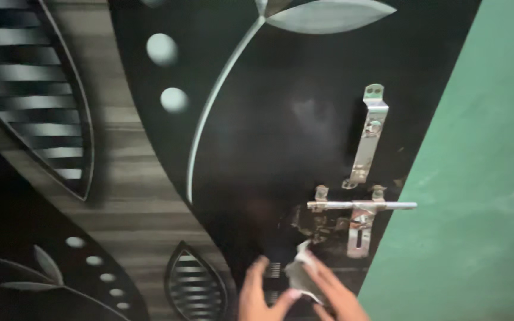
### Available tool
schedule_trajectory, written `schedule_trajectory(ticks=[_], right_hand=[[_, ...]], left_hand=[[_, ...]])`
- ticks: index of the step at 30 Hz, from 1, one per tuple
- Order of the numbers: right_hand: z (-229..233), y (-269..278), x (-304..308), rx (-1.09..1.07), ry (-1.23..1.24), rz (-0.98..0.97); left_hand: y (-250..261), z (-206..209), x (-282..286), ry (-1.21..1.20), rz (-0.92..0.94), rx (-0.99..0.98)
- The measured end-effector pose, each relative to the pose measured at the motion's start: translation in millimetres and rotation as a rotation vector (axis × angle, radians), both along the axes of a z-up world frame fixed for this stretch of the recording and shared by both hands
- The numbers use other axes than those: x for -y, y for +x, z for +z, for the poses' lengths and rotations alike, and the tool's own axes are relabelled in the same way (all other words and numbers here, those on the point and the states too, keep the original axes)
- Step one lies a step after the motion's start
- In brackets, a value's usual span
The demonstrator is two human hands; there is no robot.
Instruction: The person wipes the surface of a dark-colored door with a white cloth, focusing on the area around the handle and latch. The person repeatedly rubs the same spots, especially near the latch mechanism, while occasionally moving to adjacent areas of the door.
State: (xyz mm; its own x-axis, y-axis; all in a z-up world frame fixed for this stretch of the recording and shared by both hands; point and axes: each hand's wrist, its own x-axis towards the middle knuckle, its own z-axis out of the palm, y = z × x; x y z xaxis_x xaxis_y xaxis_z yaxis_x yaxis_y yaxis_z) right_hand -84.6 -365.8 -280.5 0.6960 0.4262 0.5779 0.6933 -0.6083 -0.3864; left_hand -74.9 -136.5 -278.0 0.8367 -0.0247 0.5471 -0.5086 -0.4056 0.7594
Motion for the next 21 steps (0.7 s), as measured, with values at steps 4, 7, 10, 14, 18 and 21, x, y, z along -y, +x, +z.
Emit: schedule_trajectory(ticks=[4, 7, 10, 14, 18, 21], right_hand=[[3, -7, -1, -0.245, 0.103, 0.071], [16, -6, 9, -0.305, 0.143, 0.094], [18, -5, 19, -0.429, 0.17, 0.013], [19, -1, 24, -0.45, 0.299, 0.063], [28, -8, 26, -0.738, 0.364, -0.067], [14, -5, 29, -0.809, 0.453, -0.037]], left_hand=[[20, -46, 48, -0.307, -0.209, -0.305], [28, -44, 56, -0.391, -0.242, -0.497], [34, -39, 55, -0.408, -0.219, -0.518], [35, -26, 45, -0.523, -0.433, -0.488], [31, -1, 42, -0.347, -0.391, -0.32], [30, 7, 43, -0.291, -0.396, -0.407]])
